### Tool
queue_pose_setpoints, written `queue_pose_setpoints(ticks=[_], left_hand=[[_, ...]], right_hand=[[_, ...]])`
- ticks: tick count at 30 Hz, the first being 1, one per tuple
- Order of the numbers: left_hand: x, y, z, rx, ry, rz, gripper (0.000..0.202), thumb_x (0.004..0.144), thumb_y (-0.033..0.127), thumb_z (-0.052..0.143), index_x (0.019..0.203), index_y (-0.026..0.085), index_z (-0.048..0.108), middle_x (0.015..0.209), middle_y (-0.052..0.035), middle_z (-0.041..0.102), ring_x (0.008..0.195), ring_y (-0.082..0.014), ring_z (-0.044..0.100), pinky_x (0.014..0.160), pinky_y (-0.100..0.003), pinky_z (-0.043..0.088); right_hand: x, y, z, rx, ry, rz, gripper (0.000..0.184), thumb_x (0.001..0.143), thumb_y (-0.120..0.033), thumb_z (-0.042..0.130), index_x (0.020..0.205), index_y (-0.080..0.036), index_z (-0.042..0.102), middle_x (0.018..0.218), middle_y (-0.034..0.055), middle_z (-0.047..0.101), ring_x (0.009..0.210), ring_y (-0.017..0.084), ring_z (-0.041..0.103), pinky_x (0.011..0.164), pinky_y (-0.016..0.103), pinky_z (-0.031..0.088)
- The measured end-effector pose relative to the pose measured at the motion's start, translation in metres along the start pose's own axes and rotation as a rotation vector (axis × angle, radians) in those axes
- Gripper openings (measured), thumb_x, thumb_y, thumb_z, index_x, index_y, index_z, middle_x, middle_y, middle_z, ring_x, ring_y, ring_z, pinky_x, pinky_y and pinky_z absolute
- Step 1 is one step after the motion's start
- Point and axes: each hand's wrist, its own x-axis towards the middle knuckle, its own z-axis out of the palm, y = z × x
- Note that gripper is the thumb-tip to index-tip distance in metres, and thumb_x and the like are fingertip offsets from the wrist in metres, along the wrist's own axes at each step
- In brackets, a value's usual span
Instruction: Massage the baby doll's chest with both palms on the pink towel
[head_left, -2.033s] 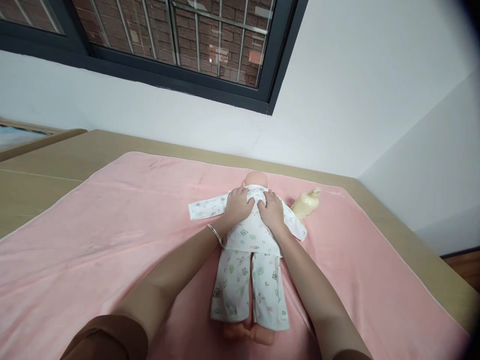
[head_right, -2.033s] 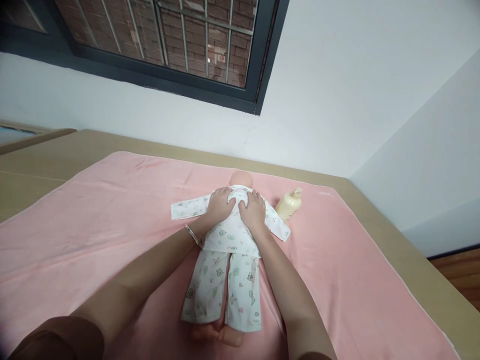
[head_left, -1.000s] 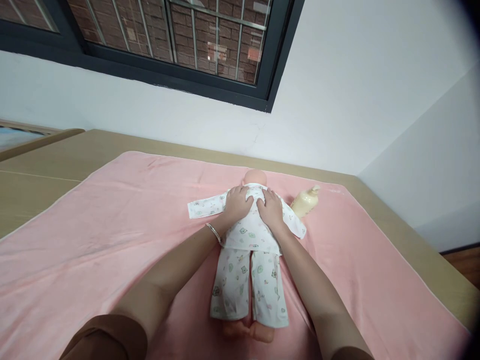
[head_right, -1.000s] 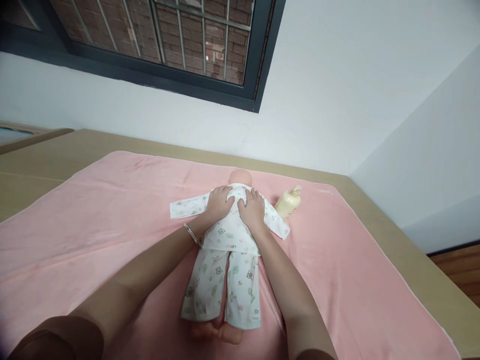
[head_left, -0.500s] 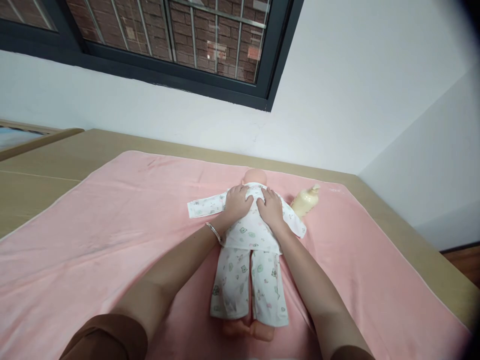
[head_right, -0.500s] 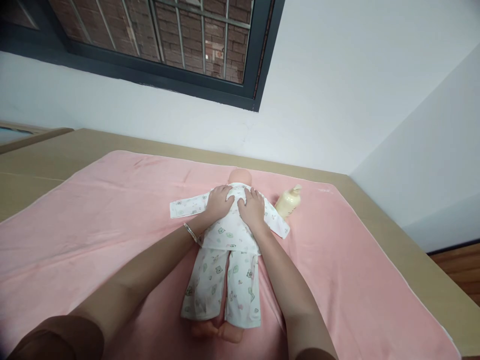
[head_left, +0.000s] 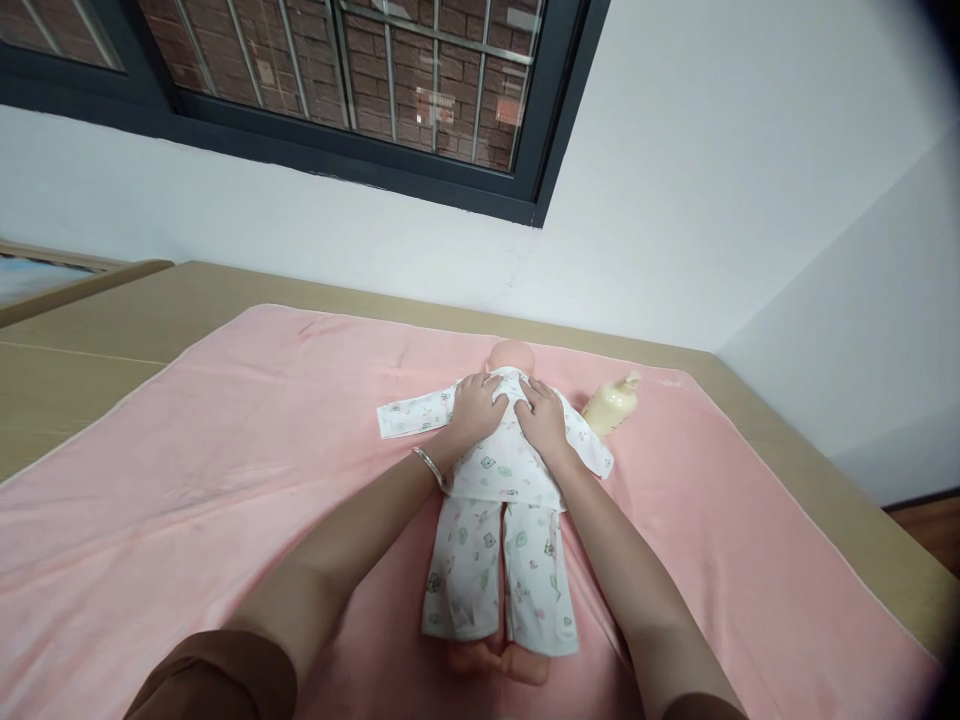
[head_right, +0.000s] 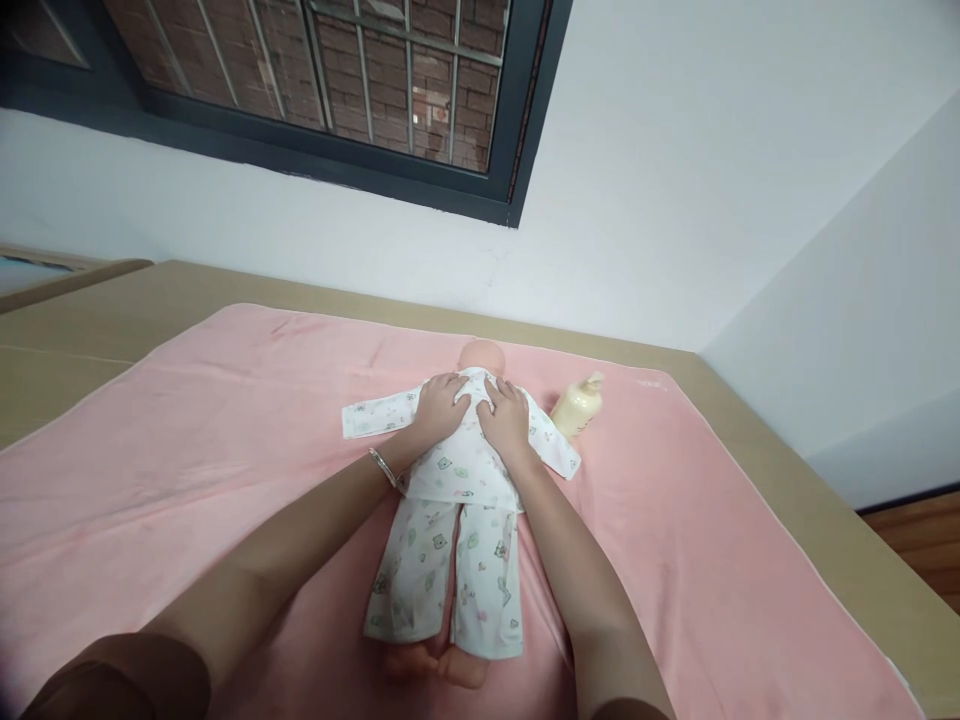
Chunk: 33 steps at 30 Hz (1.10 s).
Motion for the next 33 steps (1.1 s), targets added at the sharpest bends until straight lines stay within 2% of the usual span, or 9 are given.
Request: queue_pose_setpoints(ticks=[7, 15, 18, 22, 28, 30, 33], left_hand=[[-0.003, 0.004, -0.006, -0.031, 0.030, 0.024, 0.030, 0.088, 0.024, 0.053, 0.112, 0.024, 0.070, 0.121, -0.0072, 0.068, 0.117, -0.0253, 0.058, 0.106, -0.043, 0.043], [-0.009, 0.006, -0.005, -0.071, 0.141, 0.028, 0.024, 0.087, 0.022, 0.054, 0.100, 0.021, 0.074, 0.115, -0.0075, 0.073, 0.113, -0.0238, 0.064, 0.106, -0.041, 0.046], [-0.010, 0.007, -0.004, -0.079, 0.161, 0.021, 0.023, 0.087, 0.022, 0.054, 0.097, 0.020, 0.075, 0.113, -0.0088, 0.074, 0.113, -0.0235, 0.064, 0.107, -0.040, 0.045], [-0.009, 0.006, -0.003, -0.065, 0.140, 0.026, 0.024, 0.088, 0.022, 0.052, 0.099, 0.021, 0.073, 0.114, -0.0076, 0.073, 0.115, -0.0239, 0.063, 0.106, -0.040, 0.046], [-0.001, -0.001, 0.000, -0.052, 0.058, 0.087, 0.034, 0.089, 0.022, 0.051, 0.118, 0.019, 0.069, 0.126, -0.0094, 0.068, 0.119, -0.0253, 0.060, 0.108, -0.043, 0.044], [0.000, -0.004, 0.001, -0.071, 0.060, 0.090, 0.036, 0.088, 0.022, 0.052, 0.120, 0.021, 0.069, 0.125, -0.0074, 0.069, 0.118, -0.0247, 0.060, 0.107, -0.043, 0.045], [-0.002, -0.004, 0.001, -0.126, 0.119, 0.106, 0.031, 0.086, 0.020, 0.056, 0.111, 0.025, 0.073, 0.119, -0.0044, 0.072, 0.114, -0.0233, 0.063, 0.105, -0.042, 0.047]], right_hand=[[-0.007, -0.005, -0.001, 0.038, 0.109, -0.027, 0.045, 0.087, -0.020, 0.047, 0.127, -0.018, 0.068, 0.137, 0.0096, 0.063, 0.133, 0.025, 0.053, 0.114, 0.044, 0.037], [-0.014, -0.006, 0.003, 0.041, 0.253, 0.015, 0.035, 0.086, -0.024, 0.049, 0.107, -0.018, 0.076, 0.120, 0.0095, 0.073, 0.121, 0.023, 0.063, 0.110, 0.038, 0.042], [-0.014, -0.006, 0.003, 0.032, 0.253, 0.043, 0.033, 0.087, -0.025, 0.048, 0.104, -0.020, 0.076, 0.120, 0.0083, 0.073, 0.121, 0.023, 0.063, 0.109, 0.038, 0.043], [-0.013, -0.009, 0.000, 0.035, 0.214, 0.069, 0.037, 0.088, -0.025, 0.046, 0.111, -0.019, 0.074, 0.125, 0.0085, 0.070, 0.124, 0.023, 0.060, 0.109, 0.037, 0.043], [-0.003, -0.004, -0.001, 0.012, 0.066, -0.001, 0.049, 0.088, -0.019, 0.043, 0.132, -0.015, 0.064, 0.141, 0.0121, 0.059, 0.135, 0.027, 0.050, 0.115, 0.044, 0.035], [-0.001, 0.000, 0.001, 0.036, 0.062, -0.019, 0.049, 0.086, -0.018, 0.045, 0.131, -0.016, 0.064, 0.141, 0.0109, 0.059, 0.135, 0.026, 0.050, 0.115, 0.046, 0.035], [-0.003, 0.002, 0.004, 0.096, 0.138, -0.048, 0.043, 0.084, -0.018, 0.048, 0.120, -0.018, 0.072, 0.133, 0.0097, 0.066, 0.129, 0.026, 0.056, 0.112, 0.044, 0.039]])
